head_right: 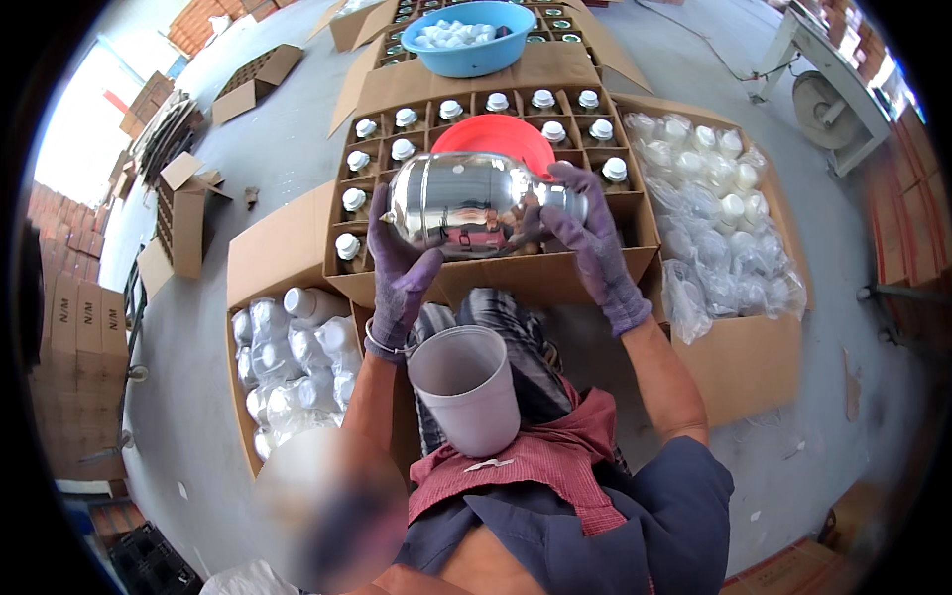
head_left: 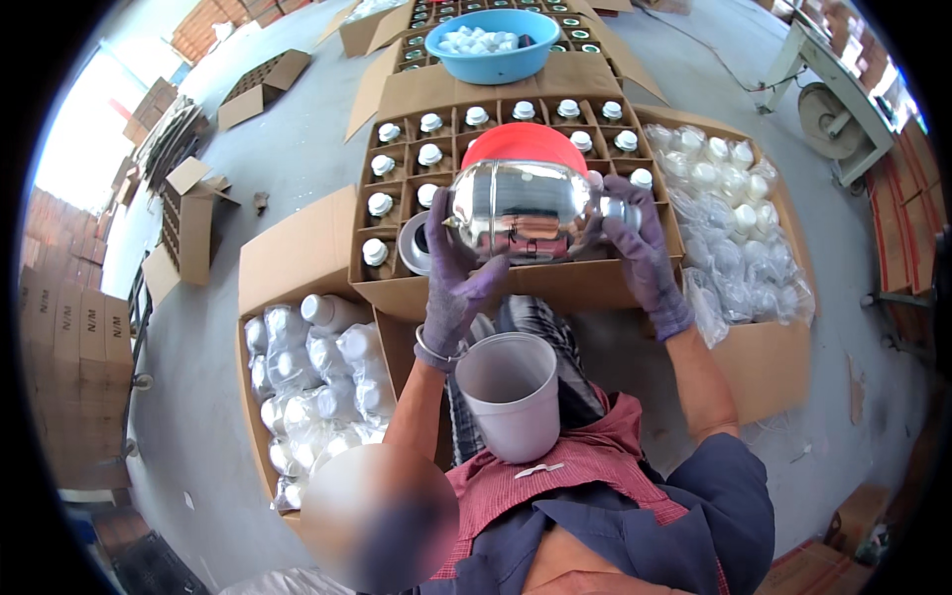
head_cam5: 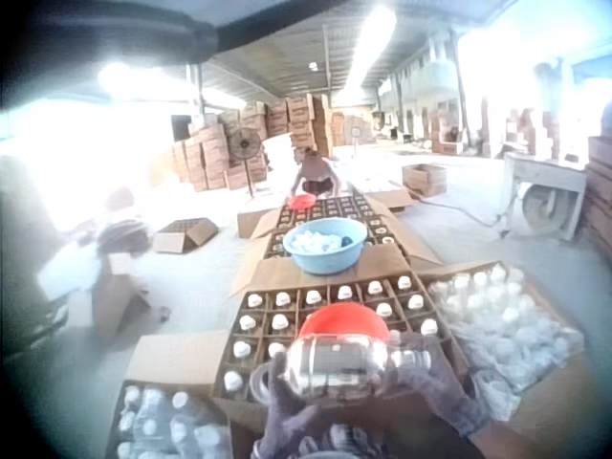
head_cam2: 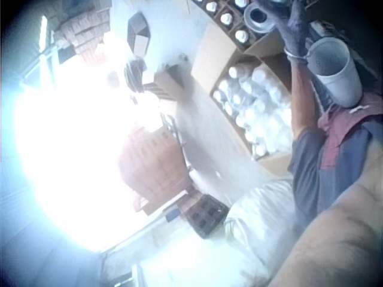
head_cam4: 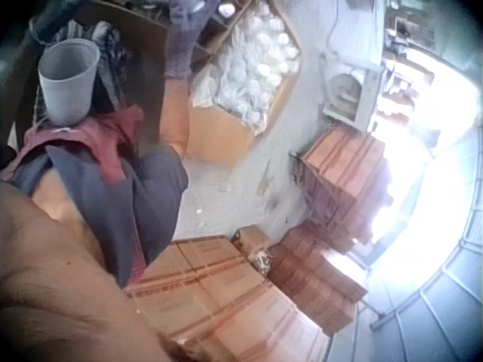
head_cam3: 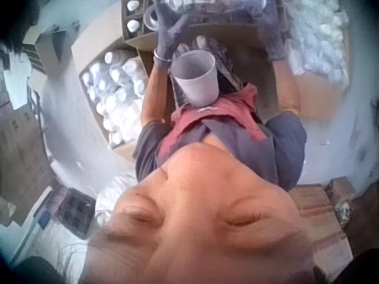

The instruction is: The person, wearing gloves, caps bottles in a cardboard grid, removes a bottle from a plastic bag to place it in a large container, and handles various white plastic bottle components including caps and filters while seated on the floor.

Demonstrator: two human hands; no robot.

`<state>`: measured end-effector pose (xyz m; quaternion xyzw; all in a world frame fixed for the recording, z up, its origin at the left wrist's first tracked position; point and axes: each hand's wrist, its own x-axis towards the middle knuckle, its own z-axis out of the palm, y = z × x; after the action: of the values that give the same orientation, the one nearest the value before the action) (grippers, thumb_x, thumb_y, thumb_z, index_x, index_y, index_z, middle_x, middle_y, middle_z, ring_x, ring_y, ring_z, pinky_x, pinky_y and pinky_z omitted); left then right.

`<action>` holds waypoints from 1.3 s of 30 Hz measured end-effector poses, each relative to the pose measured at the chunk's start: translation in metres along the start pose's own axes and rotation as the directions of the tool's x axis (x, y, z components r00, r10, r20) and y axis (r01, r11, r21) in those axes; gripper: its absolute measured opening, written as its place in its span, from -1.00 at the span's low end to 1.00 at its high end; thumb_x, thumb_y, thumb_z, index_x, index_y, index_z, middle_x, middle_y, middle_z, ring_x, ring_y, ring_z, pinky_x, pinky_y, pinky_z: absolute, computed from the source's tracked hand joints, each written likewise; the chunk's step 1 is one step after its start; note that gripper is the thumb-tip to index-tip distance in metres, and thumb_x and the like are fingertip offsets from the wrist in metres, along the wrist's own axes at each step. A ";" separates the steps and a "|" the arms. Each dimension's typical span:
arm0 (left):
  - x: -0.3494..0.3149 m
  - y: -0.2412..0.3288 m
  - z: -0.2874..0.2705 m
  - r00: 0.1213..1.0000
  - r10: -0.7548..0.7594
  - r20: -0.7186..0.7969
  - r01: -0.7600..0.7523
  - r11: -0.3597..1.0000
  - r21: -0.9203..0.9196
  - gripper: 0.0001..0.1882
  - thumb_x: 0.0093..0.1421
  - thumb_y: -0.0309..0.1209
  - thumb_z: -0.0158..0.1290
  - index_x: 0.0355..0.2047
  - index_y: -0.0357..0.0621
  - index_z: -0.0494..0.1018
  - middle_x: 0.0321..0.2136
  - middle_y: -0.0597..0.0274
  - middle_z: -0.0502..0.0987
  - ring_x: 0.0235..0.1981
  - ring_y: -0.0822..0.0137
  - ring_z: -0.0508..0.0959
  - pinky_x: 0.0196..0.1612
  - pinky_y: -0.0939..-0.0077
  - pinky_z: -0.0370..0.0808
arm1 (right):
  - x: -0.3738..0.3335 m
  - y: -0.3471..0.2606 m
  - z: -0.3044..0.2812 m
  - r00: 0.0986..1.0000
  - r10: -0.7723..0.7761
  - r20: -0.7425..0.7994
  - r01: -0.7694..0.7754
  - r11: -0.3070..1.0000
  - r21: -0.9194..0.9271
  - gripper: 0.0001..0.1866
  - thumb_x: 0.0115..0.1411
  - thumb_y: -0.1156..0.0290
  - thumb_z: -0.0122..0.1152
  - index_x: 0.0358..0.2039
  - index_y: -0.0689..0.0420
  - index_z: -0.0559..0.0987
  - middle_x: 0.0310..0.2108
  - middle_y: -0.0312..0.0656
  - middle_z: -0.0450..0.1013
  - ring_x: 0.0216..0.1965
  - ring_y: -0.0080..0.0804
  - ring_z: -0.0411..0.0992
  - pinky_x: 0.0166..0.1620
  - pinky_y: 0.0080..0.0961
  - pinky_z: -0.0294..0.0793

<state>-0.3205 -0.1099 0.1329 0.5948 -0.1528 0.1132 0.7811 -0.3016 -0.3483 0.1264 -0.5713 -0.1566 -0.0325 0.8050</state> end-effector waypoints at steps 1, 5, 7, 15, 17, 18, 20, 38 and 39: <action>-0.005 -0.018 -0.029 0.990 0.136 0.027 -0.137 0.940 0.313 0.02 -0.11 -0.53 0.25 0.34 0.00 -0.04 0.25 0.01 0.05 0.24 0.09 0.20 0.17 0.17 0.36 | -0.004 0.006 0.010 0.995 0.094 -0.028 -0.091 0.991 0.098 -0.37 0.13 0.12 0.32 0.11 0.14 0.33 0.03 -0.29 0.28 -0.12 -0.57 0.42 -0.05 -0.59 0.46; -0.011 0.033 -0.039 0.823 0.355 0.445 -0.569 0.513 0.643 0.14 -0.38 -0.27 0.49 0.24 -0.06 0.11 0.18 -0.15 0.14 0.16 -0.10 0.27 0.14 0.12 0.38 | -0.007 0.051 0.011 0.983 -0.029 0.183 0.058 0.986 -0.153 -0.43 -0.03 0.38 0.43 0.00 0.17 0.44 -0.07 -0.27 0.41 -0.11 -0.52 0.43 -0.04 -0.52 0.47; -0.018 0.045 -0.027 0.842 0.323 0.432 -0.531 0.638 0.558 0.16 -0.41 -0.20 0.51 0.22 -0.10 0.12 0.21 -0.20 0.11 0.19 -0.17 0.25 0.17 0.06 0.34 | -0.011 0.060 0.026 0.965 -0.115 0.237 0.168 0.962 -0.215 -0.44 -0.09 0.49 0.44 -0.03 0.18 0.46 -0.12 -0.24 0.46 -0.12 -0.49 0.44 -0.04 -0.50 0.47; -0.018 0.081 -0.067 0.988 -0.148 -0.046 0.153 0.882 0.445 -0.08 -0.14 -0.24 0.26 0.25 -0.20 0.18 0.18 0.04 0.29 0.23 0.20 0.26 0.30 0.33 0.14 | -0.032 0.072 0.056 0.883 0.411 0.227 -0.399 0.912 -0.098 -0.59 0.36 0.16 -0.07 0.01 0.23 0.45 -0.12 -0.21 0.47 -0.13 -0.52 0.44 -0.02 -0.54 0.44; -0.038 0.088 -0.096 0.955 -0.291 -0.052 0.286 0.866 0.410 -0.15 -0.08 -0.34 0.26 0.23 -0.25 0.17 0.09 0.11 0.35 0.13 0.31 0.33 0.19 0.41 0.30 | -0.045 0.056 0.063 0.847 0.455 0.276 -0.296 0.834 -0.466 -0.61 0.35 0.23 -0.04 0.04 0.23 0.44 -0.12 -0.20 0.45 -0.08 -0.53 0.42 0.04 -0.56 0.40; -0.048 0.082 -0.102 0.947 -0.315 -0.058 0.301 0.812 0.500 -0.15 -0.07 -0.30 0.26 0.23 -0.24 0.18 0.07 0.12 0.38 0.11 0.31 0.36 0.16 0.42 0.33 | -0.054 0.060 0.051 0.897 0.348 0.273 -0.165 0.836 -0.524 -0.64 0.30 0.33 0.04 0.05 0.23 0.43 -0.13 -0.23 0.43 -0.07 -0.52 0.41 0.06 -0.53 0.39; -0.076 0.070 -0.112 0.914 -0.395 -0.087 0.383 0.775 0.503 -0.16 -0.06 -0.28 0.27 0.23 -0.23 0.19 0.07 0.11 0.37 0.11 0.29 0.37 0.18 0.41 0.31 | -0.094 0.065 0.033 0.887 0.385 0.255 -0.267 0.878 -0.397 -0.61 0.26 0.33 0.08 0.06 0.22 0.43 -0.06 -0.18 0.41 -0.03 -0.45 0.40 0.08 -0.48 0.39; -0.234 -0.007 -0.122 0.736 -0.671 -0.092 0.669 0.741 -0.057 -0.45 0.25 -0.28 0.05 0.19 -0.17 0.20 0.09 0.05 0.38 0.09 0.18 0.41 0.15 0.27 0.36 | -0.073 0.026 0.130 0.661 -0.082 0.746 0.149 0.989 -0.024 0.02 -0.15 0.24 0.57 0.27 0.22 0.18 0.11 -0.10 0.32 0.16 -0.21 0.29 0.23 -0.31 0.22; -0.229 -0.010 -0.115 0.746 -0.655 -0.122 0.641 0.755 -0.135 -0.47 0.25 -0.28 0.05 0.18 -0.18 0.22 0.07 0.05 0.39 0.08 0.17 0.42 0.14 0.27 0.36 | -0.071 0.024 0.132 0.668 -0.081 0.739 0.147 0.989 -0.025 0.02 -0.15 0.25 0.57 0.27 0.22 0.18 0.11 -0.10 0.32 0.16 -0.22 0.29 0.23 -0.31 0.22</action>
<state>-0.5170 -0.0008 0.0100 0.5658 0.1225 -0.1240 0.8059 -0.3918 -0.2263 0.1237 -0.5576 -0.5013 0.1434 0.6459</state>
